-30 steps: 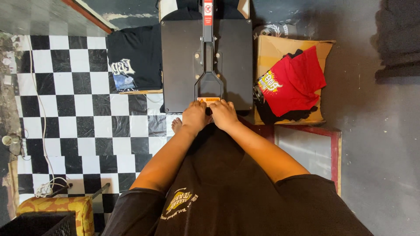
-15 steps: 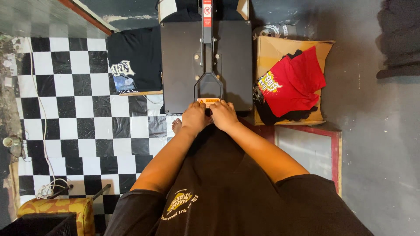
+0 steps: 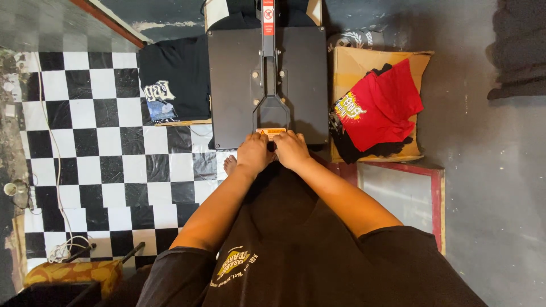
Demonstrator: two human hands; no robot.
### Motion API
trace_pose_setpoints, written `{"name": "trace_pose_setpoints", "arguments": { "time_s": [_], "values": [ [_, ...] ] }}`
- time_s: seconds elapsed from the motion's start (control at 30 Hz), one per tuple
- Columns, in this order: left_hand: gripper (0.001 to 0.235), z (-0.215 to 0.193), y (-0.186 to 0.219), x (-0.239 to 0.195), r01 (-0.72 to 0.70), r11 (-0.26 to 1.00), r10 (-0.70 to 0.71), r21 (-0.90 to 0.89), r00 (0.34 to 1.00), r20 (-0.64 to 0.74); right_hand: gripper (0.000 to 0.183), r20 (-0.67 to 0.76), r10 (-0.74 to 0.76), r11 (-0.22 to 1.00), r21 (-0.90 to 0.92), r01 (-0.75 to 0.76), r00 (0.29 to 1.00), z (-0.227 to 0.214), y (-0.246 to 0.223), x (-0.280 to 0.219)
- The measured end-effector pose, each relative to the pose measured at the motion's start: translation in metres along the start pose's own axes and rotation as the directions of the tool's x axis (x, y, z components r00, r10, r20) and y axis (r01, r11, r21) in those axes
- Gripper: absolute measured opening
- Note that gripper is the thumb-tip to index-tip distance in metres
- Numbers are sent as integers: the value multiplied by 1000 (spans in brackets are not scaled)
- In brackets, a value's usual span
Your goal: The person irons a black t-shirt with a graphic print using a heat press machine. They place the t-shirt on a board, press it, and then fold it. The person repeats this process with a red t-shirt.
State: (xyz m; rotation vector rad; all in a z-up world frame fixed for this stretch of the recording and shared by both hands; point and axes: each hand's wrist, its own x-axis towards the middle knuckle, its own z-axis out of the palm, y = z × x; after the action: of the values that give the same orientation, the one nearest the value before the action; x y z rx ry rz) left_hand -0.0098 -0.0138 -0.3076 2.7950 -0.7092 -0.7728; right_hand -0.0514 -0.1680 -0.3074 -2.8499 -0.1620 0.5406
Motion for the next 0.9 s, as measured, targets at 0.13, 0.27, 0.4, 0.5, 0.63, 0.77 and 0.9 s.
{"name": "trace_pose_setpoints", "arguments": {
  "time_s": [0.13, 0.27, 0.4, 0.5, 0.63, 0.77, 0.9],
  "values": [
    [61, -1, 0, 0, -1, 1000, 1, 15, 1000, 2, 33, 19, 20, 1000, 14, -21, 1000, -4, 0, 0],
    [57, -2, 0, -1, 2, 1000, -2, -31, 1000, 0, 34, 47, 30, 997, 74, -33, 998, -10, -1, 0],
    [55, -4, 0, -1, 0, 999, 0, -33, 1000, 8, 34, 43, 35, 996, 85, -39, 998, -10, 0, -1],
    [56, -2, -1, -1, 1, 999, -1, -32, 1000, 13, 33, 40, 27, 997, 76, -30, 999, -10, 1, 0],
    [54, 0, -1, 0, 1, 998, -1, -59, 1000, 3, 33, 41, 31, 995, 91, -34, 999, -7, 3, 1],
    [52, 2, -3, 2, -5, 999, 5, -43, 1000, 0, 33, 35, 25, 996, 81, -28, 999, -8, 2, 0],
    [48, -2, -2, -1, -6, 999, 6, -50, 1000, -3, 33, 31, 21, 996, 88, -24, 999, -8, 2, -1]
  ]
}}
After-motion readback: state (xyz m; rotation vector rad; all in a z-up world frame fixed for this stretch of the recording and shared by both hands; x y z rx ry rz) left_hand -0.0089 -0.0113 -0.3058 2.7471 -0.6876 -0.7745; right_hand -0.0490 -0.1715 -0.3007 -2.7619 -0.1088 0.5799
